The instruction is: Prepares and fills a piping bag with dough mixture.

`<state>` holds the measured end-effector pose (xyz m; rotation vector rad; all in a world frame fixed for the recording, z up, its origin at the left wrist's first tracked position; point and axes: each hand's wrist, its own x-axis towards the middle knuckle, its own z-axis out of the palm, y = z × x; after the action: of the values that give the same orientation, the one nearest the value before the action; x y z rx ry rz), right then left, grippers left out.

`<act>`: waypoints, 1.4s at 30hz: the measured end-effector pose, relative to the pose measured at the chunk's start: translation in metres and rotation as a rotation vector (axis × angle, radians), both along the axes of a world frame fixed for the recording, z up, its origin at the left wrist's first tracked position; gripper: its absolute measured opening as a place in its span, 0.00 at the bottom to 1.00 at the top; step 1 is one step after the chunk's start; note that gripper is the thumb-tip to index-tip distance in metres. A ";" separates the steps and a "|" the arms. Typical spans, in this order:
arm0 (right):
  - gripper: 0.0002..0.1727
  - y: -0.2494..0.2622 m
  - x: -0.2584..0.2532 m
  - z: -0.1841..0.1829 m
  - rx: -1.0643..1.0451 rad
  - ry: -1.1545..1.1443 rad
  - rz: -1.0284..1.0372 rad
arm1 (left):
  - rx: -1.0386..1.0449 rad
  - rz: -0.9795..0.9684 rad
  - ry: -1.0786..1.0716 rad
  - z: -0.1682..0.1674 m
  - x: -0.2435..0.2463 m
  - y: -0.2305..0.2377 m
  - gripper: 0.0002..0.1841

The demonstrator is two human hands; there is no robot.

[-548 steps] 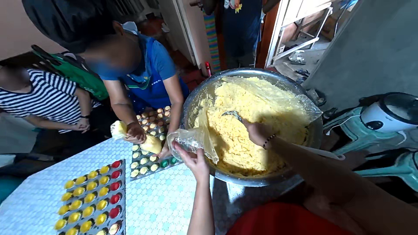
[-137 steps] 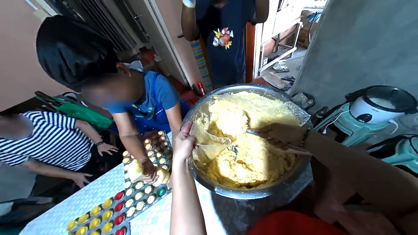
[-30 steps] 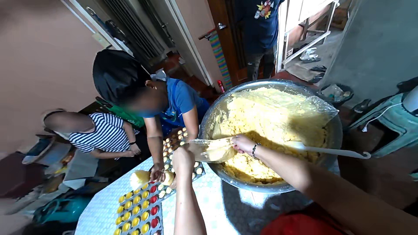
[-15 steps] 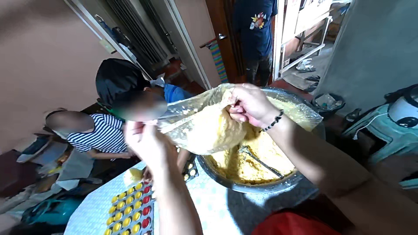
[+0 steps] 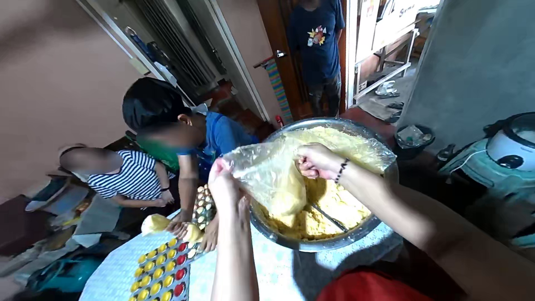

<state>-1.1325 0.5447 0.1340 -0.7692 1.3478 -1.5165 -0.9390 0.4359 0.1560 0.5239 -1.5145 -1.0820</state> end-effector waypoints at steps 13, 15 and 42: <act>0.13 0.008 -0.006 -0.014 -0.033 -0.094 -0.131 | 0.268 -0.096 0.120 -0.001 -0.024 0.019 0.11; 0.12 0.009 -0.006 -0.018 0.040 -0.212 -0.158 | 0.518 -0.123 0.174 -0.014 -0.047 0.027 0.12; 0.13 0.031 -0.005 0.016 -0.147 -0.113 -0.157 | 0.166 -0.020 0.133 0.025 -0.058 0.037 0.16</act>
<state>-1.1378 0.5753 0.1501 -0.6697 1.2468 -1.7717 -0.9973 0.4730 0.1814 0.5407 -1.3243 -1.2411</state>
